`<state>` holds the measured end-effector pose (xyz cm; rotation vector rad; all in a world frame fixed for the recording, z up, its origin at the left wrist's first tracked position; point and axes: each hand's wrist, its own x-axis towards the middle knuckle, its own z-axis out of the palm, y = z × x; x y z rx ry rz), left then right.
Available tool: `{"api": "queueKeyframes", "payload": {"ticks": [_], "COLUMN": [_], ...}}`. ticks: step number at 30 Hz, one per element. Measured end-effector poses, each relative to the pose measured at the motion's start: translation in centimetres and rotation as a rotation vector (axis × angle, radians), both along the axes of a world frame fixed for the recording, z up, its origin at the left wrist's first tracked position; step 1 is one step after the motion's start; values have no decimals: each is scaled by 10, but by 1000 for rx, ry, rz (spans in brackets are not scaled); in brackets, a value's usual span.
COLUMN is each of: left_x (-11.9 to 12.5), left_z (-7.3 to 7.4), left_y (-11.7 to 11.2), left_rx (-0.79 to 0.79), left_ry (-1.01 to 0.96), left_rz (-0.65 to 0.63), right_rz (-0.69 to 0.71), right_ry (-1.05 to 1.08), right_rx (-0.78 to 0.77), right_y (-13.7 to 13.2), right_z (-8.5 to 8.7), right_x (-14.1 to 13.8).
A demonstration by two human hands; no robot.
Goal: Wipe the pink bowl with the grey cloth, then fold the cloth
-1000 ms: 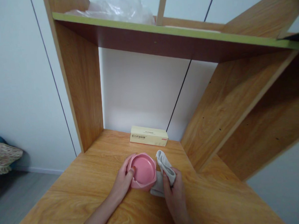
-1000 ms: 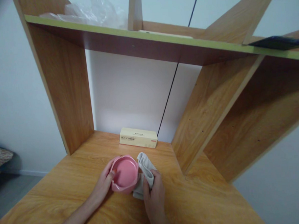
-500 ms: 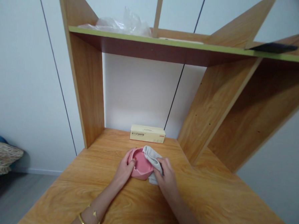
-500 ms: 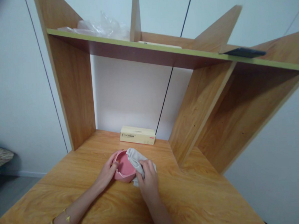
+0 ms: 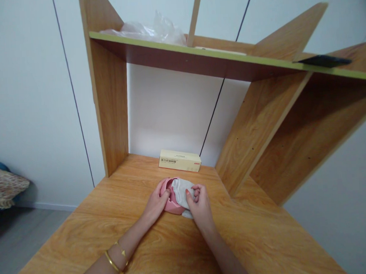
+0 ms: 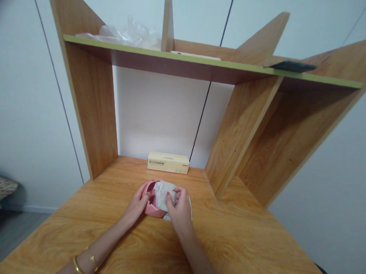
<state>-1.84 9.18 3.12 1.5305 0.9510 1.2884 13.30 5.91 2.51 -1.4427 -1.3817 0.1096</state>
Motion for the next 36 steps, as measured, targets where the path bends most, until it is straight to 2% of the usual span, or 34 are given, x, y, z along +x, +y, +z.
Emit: {"api": "queueKeyframes", "payload": {"ticks": [4, 10, 13, 16, 19, 25, 30, 33, 36], "left_x": [-2, -5, -5, -6, -6, -4, -4, -5, -6], "left_z": [0, -4, -5, -6, -7, -3, 0, 0, 1], "left_y": [0, 3, 3, 3, 3, 2, 2, 3, 2], "left_rx": [62, 171, 198, 223, 246, 280, 280, 298, 301], "left_ry": [59, 118, 167, 214, 234, 321, 381, 360, 366], "left_rz": [-14, 4, 16, 38, 34, 11, -22, -43, -47], "right_rz": [-93, -140, -162, -164, -174, -174, -260, -225, -184], "right_ry": [-89, -230, -241, -235, -212, -147, -297, -356, -362], "right_rx": [-76, -412, -497, -517, -504, -354, -216, -85, -47], "right_y": [5, 4, 2, 0, -1, 2, 2, 3, 4], "right_z": [2, 14, 11, 6, 1, -4, 0, 1, -1], "right_x": [4, 4, -3, -9, -10, -2, 4, 6, 9]}}
